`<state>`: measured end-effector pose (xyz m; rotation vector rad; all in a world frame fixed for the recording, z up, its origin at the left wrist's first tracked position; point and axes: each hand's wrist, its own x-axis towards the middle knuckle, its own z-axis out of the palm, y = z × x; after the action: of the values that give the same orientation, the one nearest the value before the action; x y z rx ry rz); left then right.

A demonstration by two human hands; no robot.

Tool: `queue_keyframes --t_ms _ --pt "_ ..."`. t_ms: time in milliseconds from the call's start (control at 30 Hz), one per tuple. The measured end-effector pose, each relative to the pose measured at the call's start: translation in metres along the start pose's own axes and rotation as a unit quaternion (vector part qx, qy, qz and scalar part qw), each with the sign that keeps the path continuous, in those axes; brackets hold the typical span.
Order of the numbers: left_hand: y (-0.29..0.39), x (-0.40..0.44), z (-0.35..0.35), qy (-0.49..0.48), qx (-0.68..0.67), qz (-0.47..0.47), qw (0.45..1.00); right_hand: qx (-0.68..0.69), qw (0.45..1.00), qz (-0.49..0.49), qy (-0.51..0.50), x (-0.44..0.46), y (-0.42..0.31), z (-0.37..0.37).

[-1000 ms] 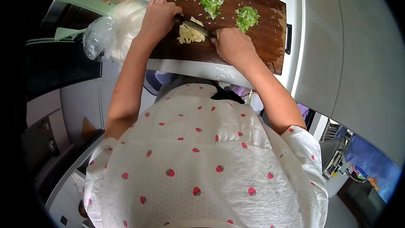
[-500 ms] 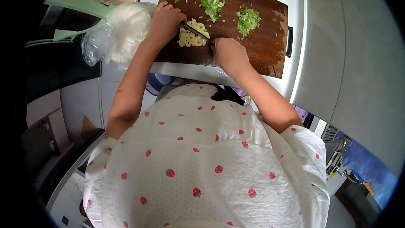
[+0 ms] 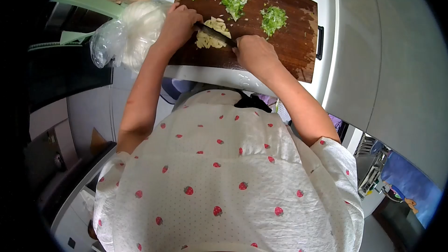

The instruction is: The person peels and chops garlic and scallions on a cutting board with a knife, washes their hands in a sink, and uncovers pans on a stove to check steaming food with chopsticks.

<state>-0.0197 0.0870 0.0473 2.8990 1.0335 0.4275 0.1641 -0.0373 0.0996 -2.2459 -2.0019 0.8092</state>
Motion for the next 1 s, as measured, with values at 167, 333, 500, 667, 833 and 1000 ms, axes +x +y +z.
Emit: queue_keyframes --t_ms 167,333,500,667,833,1000 --pt "-0.001 0.001 0.0 -0.012 -0.021 0.002 1.0 -0.025 1.0 0.002 0.0 0.005 -0.001 0.007" --pt "-0.002 0.004 0.001 0.001 0.011 0.032 0.999 0.003 0.999 0.015 0.029 0.005 0.005 0.023" --pt "0.004 0.003 -0.019 0.044 -0.025 0.026 0.998 0.022 0.998 -0.002 0.057 -0.008 0.006 0.011" --pt "0.007 -0.007 -0.023 -0.006 -0.009 0.003 1.0 0.001 1.0 -0.02 0.016 -0.013 0.0 -0.002" --pt "0.008 -0.015 -0.012 -0.03 0.004 -0.009 1.0 -0.01 1.0 -0.003 -0.015 -0.01 -0.004 0.003" --pt "0.002 -0.015 -0.003 -0.009 -0.039 0.0 0.999 -0.027 0.999 0.001 -0.029 -0.001 -0.004 0.005"
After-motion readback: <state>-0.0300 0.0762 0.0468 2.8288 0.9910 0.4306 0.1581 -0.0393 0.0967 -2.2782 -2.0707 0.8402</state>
